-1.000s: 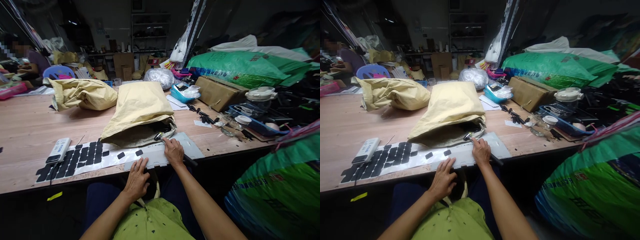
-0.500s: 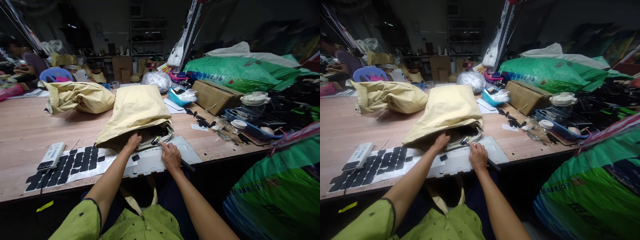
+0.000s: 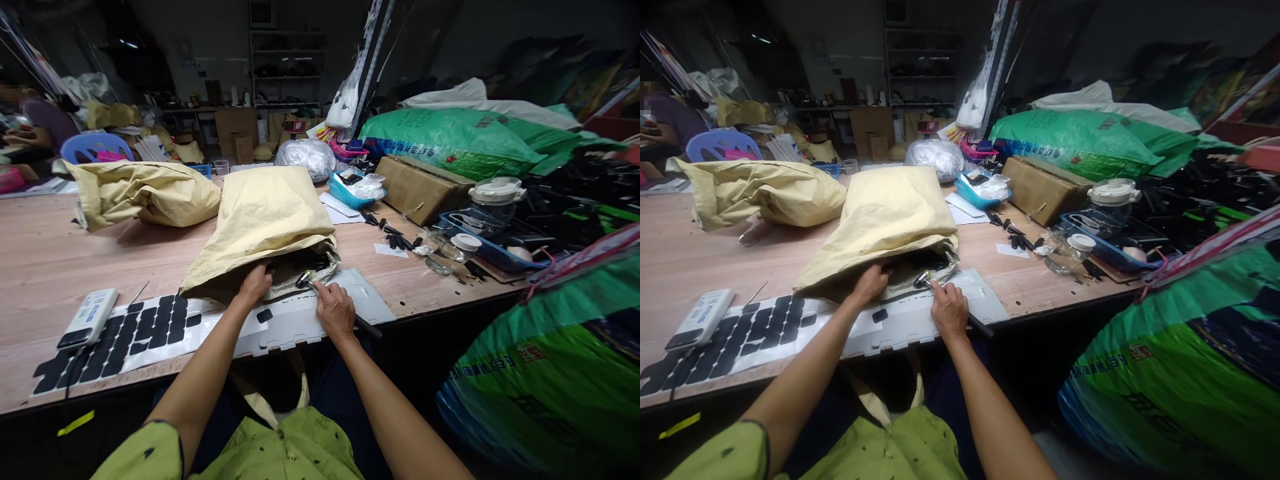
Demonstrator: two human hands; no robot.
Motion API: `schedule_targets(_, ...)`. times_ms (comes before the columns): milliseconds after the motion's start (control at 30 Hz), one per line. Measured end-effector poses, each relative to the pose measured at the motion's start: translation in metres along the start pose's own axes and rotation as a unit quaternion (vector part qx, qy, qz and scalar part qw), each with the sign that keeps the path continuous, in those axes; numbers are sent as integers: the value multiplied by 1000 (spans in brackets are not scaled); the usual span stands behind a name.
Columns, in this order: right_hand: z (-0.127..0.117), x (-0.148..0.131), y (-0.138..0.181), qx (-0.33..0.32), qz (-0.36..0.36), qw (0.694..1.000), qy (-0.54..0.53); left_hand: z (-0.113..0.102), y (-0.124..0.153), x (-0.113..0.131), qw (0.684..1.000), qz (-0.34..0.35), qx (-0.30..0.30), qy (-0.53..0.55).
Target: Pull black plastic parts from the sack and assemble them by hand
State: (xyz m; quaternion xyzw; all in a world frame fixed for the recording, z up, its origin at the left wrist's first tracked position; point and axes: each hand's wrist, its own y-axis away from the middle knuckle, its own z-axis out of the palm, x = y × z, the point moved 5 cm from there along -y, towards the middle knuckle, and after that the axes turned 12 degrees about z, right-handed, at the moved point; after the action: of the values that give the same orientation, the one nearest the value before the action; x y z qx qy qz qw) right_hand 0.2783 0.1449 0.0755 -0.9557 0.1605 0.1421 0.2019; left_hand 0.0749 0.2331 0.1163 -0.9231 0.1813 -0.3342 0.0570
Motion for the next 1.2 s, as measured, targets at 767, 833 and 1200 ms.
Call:
schedule_targets(767, -13, -18, 36, -102, -7, 951, -293, 20, 76, -7, 998, 36, -32, 32)
schedule_targets(833, -16, -28, 52, -128, -20, 939, -319, 19, 76, -6, 998, 33, -35, 36)
schedule_targets(1200, -38, -51, 66, -104, -44, 965, -236, 20, 75, -7, 997, 11, -40, 59)
